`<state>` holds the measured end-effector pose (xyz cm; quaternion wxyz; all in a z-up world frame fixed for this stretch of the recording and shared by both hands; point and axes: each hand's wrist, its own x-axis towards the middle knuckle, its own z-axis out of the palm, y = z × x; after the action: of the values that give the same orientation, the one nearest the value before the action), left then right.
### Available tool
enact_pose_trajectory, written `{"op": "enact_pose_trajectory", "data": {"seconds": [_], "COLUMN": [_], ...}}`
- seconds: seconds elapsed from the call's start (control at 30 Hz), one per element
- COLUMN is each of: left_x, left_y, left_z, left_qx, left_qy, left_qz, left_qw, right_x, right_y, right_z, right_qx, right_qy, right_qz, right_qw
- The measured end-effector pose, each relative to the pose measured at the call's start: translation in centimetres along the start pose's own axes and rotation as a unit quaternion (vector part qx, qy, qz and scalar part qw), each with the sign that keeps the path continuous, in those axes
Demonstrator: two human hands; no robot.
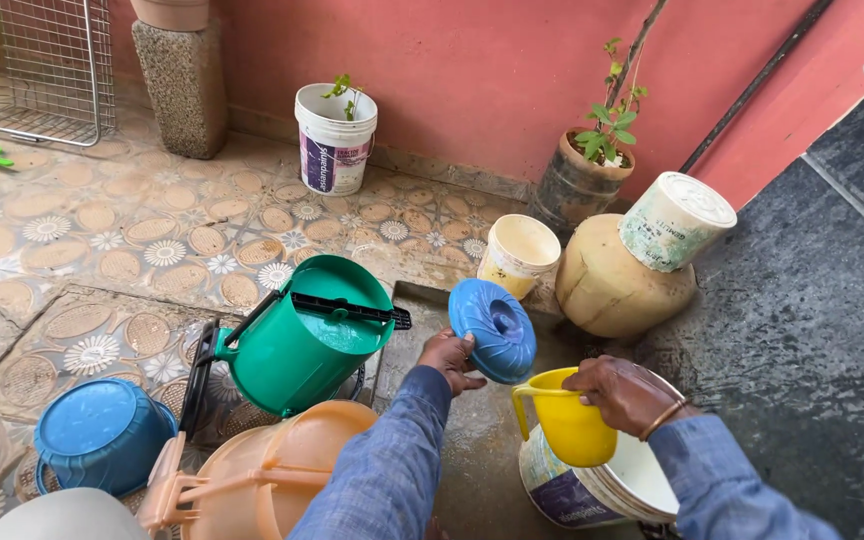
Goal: Washing various plastic buckets, lids, and mugs with water.
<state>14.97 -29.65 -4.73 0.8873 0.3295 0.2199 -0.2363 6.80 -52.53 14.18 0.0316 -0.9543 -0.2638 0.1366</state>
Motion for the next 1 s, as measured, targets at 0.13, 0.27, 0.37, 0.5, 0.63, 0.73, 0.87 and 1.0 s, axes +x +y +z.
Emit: {"op": "enact_pose_trajectory", "data": {"seconds": [0.13,0.27,0.37,0.5,0.63,0.73,0.87,1.0], "left_x": [-0.3,4.2,7.3,5.0,3.4,4.3,5.3,6.8], "left_y": [-2.2,-6.9,-9.9,-9.8,-9.4,-9.9,-10.9,-12.3], "left_z": [0.0,-2.7,-4.2,-4.2,-3.7,-4.7,-5.3,-6.1], "left_qx": [-0.011,-0.056,-0.129,-0.148,-0.116,-0.137,-0.157,-0.131], "left_qy": [0.012,-0.01,-0.046,-0.024,0.029,0.032,0.033,0.031], "left_qz": [-0.028,-0.018,0.016,-0.002,-0.053,-0.055,-0.054,-0.042], "left_qw": [0.999,0.998,0.99,0.989,0.991,0.989,0.986,0.99], "right_x": [-1.2,0.2,0.4,0.0,-1.8,-2.1,-2.1,-1.3], "right_y": [-1.0,3.1,1.5,1.3,2.2,4.3,2.8,0.6], "right_z": [1.7,8.0,6.8,7.3,7.3,8.7,7.0,5.6], "right_qx": [0.062,0.232,0.25,0.246,0.186,0.239,0.285,0.187], "right_qy": [-0.01,0.079,0.009,0.002,0.011,0.047,0.017,0.032], "right_qz": [0.086,-0.036,-0.067,-0.018,0.021,0.004,0.031,0.01], "right_qw": [0.994,0.969,0.966,0.969,0.982,0.97,0.958,0.982]}}
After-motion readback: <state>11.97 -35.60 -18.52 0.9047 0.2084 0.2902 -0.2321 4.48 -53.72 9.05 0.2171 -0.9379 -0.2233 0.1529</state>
